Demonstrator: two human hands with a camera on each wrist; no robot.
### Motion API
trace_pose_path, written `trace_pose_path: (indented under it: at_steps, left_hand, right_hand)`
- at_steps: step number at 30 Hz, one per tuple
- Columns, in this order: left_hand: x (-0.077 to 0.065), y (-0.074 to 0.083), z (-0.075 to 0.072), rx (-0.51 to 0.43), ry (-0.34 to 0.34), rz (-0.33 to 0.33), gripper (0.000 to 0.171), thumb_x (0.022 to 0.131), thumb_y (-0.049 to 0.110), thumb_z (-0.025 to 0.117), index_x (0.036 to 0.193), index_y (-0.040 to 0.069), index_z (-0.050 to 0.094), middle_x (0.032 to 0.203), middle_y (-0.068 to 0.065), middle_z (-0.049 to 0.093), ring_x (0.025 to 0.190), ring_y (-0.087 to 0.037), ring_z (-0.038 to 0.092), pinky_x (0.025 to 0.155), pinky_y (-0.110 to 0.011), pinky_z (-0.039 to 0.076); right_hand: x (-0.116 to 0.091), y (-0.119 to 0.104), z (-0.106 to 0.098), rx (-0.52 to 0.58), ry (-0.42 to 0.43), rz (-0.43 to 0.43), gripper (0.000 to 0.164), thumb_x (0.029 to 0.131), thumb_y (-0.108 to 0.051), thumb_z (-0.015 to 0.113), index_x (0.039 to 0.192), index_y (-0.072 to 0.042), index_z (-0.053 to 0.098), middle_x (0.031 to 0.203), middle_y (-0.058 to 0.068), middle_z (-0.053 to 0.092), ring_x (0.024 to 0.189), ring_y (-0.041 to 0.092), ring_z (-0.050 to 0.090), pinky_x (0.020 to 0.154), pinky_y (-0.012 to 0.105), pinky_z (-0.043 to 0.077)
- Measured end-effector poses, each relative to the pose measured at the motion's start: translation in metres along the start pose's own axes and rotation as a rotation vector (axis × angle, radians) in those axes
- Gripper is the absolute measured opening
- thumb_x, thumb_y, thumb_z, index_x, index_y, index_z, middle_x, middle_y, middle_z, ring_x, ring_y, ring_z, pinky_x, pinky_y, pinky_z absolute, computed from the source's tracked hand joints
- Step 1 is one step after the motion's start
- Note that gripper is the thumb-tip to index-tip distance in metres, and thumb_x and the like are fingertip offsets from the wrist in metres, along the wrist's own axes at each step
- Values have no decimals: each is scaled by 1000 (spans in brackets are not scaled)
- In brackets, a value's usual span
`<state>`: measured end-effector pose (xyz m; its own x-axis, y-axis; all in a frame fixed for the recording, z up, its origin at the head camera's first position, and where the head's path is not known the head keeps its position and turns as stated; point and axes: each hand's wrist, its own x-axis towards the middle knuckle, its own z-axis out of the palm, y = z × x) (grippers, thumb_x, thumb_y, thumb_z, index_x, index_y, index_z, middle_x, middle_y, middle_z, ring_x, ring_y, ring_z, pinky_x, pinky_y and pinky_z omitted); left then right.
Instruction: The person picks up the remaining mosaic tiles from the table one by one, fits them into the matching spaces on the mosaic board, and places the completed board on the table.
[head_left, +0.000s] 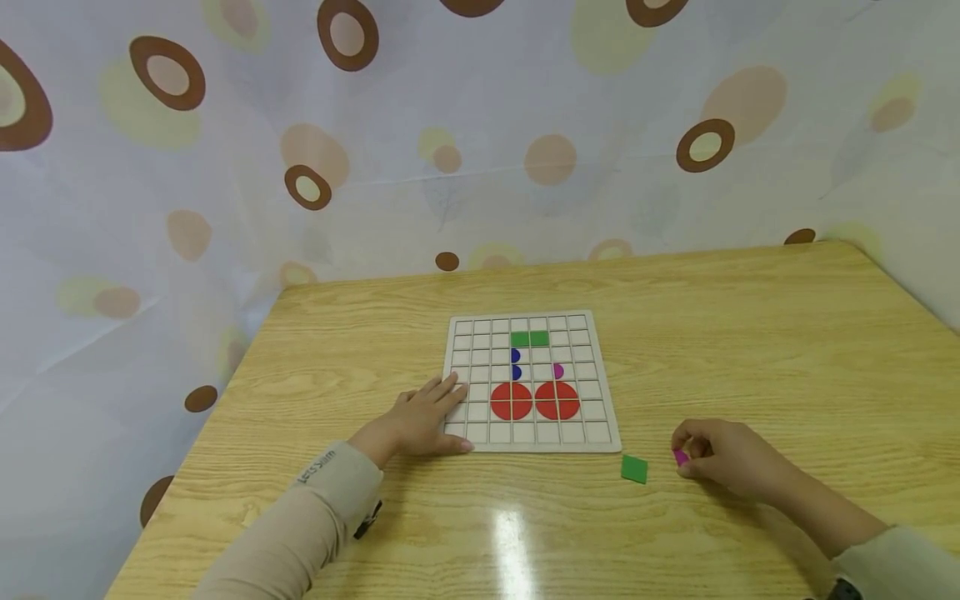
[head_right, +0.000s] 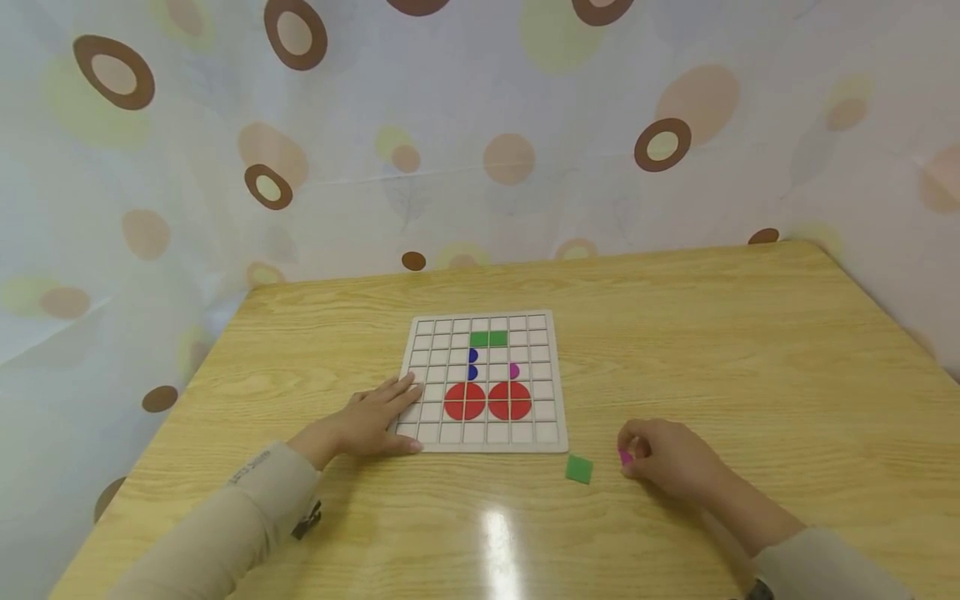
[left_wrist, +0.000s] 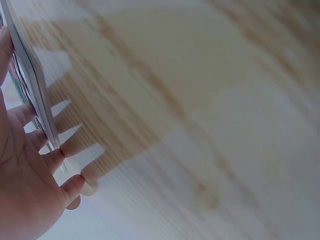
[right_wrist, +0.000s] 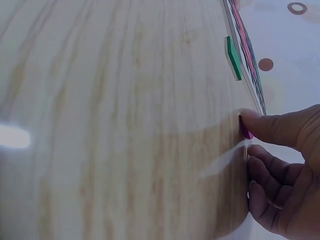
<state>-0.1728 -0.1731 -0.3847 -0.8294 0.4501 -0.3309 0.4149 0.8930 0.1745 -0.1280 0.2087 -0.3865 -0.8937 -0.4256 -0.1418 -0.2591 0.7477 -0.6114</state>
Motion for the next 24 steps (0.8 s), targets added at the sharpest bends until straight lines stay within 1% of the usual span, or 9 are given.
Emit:
trace_pose_path:
  at_steps: [7,12,15,17,20,24]
  left_hand:
    - [1,0,1,1,0,0,83,76,59,48,140,17,16,144,-5,7,129,-26,7,96,-48,17]
    - [1,0,0,-6,0,0,83,76,59,48,140,17,16,144,-5,7,129,-26,7,96,-48,17]
    - [1,0,1,-9,-2,-1,83,76,59,49,140,16,16,144,-5,7,129,-26,7,95,-49,17]
    - [2,0,1,-7,-4,-6,83,76,59,49,140,17,16,144,-5,7,129,-26,7,95,-49,18]
    - [2,0,0,-4,-8,-15,84,75,59,49,140,17,16,144,-5,7,129,-25,7,95,-49,18]
    - [3,1,1,-4,-15,-25,84,75,59,50,139,17,17,144,-4,7,129,-25,7,94,-49,19]
  right_hand:
    - [-2,1,-1,35,32,-26,17,72,-9,68,81,-10,53,72,-3,50,66,9,46,57,23,40]
    - [-1,2,-1,49,47,-30,16,73,-9,67,79,-11,52,72,-3,50,66,7,45,58,22,40]
    - [0,1,-2,73,38,-24,14,74,-8,66,78,-11,52,71,-3,50,66,8,45,57,22,40]
    - [1,-1,-3,108,28,-25,12,76,-5,63,78,-9,52,71,-2,51,66,8,48,57,22,41]
    - [4,-4,-4,128,26,-23,9,78,-3,60,78,-8,52,70,-2,53,66,9,50,58,23,42]
    - [10,-7,-5,83,50,-6,7,80,-8,60,78,-10,53,71,-3,53,67,10,48,59,25,39]
